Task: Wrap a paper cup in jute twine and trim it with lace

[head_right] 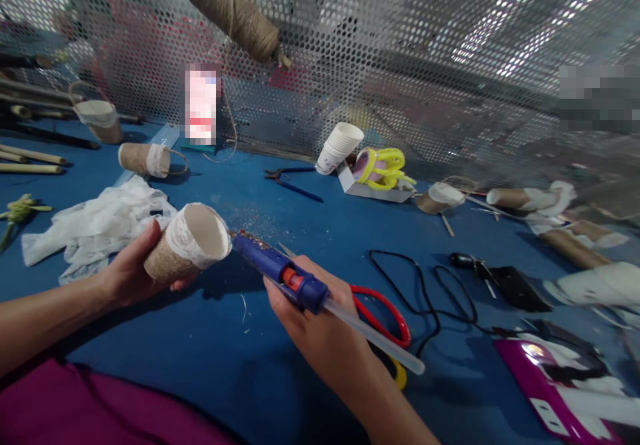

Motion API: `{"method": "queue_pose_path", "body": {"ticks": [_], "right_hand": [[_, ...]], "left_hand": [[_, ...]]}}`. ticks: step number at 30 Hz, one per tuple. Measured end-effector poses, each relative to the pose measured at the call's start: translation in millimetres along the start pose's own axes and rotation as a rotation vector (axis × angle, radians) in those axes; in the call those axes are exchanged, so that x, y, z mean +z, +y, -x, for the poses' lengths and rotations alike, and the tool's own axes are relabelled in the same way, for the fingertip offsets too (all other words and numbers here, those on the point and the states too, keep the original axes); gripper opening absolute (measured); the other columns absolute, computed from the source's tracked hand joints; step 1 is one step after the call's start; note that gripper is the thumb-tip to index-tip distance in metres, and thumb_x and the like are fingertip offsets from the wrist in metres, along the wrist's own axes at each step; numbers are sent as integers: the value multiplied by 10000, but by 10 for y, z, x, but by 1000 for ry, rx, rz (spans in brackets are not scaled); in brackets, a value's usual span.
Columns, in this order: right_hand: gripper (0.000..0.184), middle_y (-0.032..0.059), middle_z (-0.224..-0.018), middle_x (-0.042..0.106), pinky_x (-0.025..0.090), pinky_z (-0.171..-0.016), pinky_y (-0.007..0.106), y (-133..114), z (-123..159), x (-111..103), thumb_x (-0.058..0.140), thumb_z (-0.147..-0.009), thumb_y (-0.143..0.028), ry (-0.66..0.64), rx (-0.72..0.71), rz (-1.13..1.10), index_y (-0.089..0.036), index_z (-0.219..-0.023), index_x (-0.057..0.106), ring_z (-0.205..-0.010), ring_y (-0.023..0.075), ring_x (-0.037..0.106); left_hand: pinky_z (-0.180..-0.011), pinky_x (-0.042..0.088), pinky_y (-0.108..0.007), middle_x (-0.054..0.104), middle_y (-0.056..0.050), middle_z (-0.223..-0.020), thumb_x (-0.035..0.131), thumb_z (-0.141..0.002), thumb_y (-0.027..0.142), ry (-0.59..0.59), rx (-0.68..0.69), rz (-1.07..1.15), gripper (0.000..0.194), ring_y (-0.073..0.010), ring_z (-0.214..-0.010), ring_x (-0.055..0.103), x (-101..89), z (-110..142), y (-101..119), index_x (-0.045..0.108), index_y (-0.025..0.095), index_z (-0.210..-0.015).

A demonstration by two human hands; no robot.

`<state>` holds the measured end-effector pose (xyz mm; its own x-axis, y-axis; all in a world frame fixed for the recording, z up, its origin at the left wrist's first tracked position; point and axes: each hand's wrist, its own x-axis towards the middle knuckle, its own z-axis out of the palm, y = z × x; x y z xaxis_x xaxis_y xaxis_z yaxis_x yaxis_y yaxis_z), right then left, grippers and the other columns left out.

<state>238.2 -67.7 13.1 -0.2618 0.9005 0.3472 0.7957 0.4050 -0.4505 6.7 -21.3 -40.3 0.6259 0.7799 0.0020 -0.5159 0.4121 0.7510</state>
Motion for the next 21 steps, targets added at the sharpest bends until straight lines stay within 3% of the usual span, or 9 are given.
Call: {"method": "queue_pose_path", "body": {"ticks": [5, 10, 13, 16, 18, 21], "right_hand": [[120, 1, -580, 577, 461, -476, 262, -10, -16, -12, 488, -812, -253, -3, -3, -14, -241, -729, 574, -508, 149, 559], [88, 23, -640, 626, 490, -540, 310, 47, 20, -8, 574, -748, -318, 35, 18, -24, -239, -738, 611, -597, 194, 606], [179, -24, -458, 517, 434, -440, 277, 37, 12, -3, 584, -749, -364, -38, 214, -251, -225, -636, 594, -420, 140, 505], [238, -70, -370, 388, 330, -360, 234, 3, -36, 14, 535, -789, -399, -120, 474, -634, -190, -692, 591, -336, 92, 368], [247, -82, -369, 372, 277, -352, 217, -2, -69, 25, 527, -789, -407, -169, 544, -840, -170, -760, 588, -334, 76, 325], [254, -52, -425, 443, 263, -383, 206, 22, -93, 33, 556, -767, -404, -209, 571, -961, -153, -740, 581, -389, 72, 367]], "left_hand": [[-448, 401, -189, 610, -45, -721, 527, -737, 601, 21, 12, 5, 511, -93, -503, 533, -2, -2, 0, 582, 143, -954], [-457, 400, -194, 611, -52, -731, 514, -749, 595, 19, 17, -8, 507, -97, -516, 538, -17, 0, -7, 579, 141, -965], [-485, 428, -205, 625, -61, -730, 512, -761, 580, 1, -20, 15, 487, -117, -551, 568, -33, 8, -7, 590, 137, -950], [-529, 460, -215, 637, -71, -698, 490, -782, 568, -33, -91, 60, 491, -137, -587, 598, -40, 19, 4, 599, 115, -934], [-551, 468, -214, 646, -83, -684, 480, -784, 575, -61, -163, 93, 516, -141, -595, 611, -38, 23, 15, 601, 95, -931], [-561, 467, -208, 656, -98, -695, 494, -766, 585, -86, -257, 161, 542, -153, -619, 628, -37, 22, 21, 599, 83, -941]]}}
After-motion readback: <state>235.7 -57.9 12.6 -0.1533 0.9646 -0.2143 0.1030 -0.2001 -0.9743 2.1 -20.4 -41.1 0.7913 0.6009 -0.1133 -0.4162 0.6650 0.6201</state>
